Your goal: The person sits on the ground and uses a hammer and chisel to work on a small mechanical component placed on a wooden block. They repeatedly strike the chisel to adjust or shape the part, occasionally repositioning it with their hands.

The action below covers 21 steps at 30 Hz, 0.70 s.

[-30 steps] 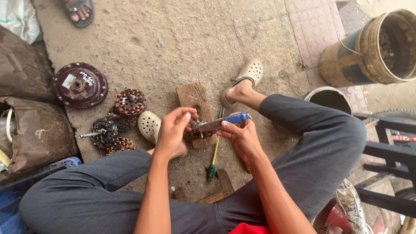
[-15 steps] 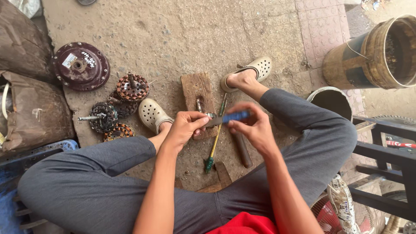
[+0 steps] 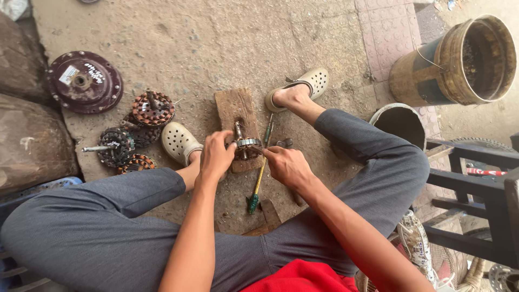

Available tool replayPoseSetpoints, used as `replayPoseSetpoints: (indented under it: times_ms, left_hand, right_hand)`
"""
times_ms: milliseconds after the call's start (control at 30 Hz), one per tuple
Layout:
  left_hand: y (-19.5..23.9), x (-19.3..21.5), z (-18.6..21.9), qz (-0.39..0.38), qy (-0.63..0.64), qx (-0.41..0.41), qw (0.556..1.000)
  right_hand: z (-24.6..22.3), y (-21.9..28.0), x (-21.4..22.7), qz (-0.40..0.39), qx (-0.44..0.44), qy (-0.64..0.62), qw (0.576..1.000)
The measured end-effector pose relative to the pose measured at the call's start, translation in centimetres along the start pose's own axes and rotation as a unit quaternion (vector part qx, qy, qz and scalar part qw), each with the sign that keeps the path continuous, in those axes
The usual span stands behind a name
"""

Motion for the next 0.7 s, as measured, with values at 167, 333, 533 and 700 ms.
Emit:
replayPoseSetpoints:
  times_ms: [167, 333, 533, 700]
  left_hand:
    - [1.6, -1.0, -2.6, -0.071, -0.023, 0.066, 0.995]
    - [2.2, -2.6, -4.3, -0.12, -0.017, 0.129, 0.984]
    - [1.6, -2.3, -4.0, -0.113, -0.01, 0.109, 0.987]
    - [1.5, -2.7, -4.0, -0.123, -0.01, 0.126, 0.984]
  right_hand:
    - [-0.6, -0.5, -2.6, -0.005, 0.027, 0.041, 0.999]
    - [-1.2, -0.4, -2.8, 0.022, 0.047, 0.033, 0.998]
    - [-2.1, -0.3, -3.7, 0.006, 0.03, 0.017, 0.999]
    - [-1.9, -0.2, -4.2, -0.02, 0.022, 0.033, 0.999]
Point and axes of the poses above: each hand's wrist, its own y-axis away from the middle knuckle, its own x-axis out of the back of the hand, z = x × y, the point moved 10 cm from there along -y, towards the middle knuckle, and after that the axes turned 7 degrees about y, right-handed, at the moved point
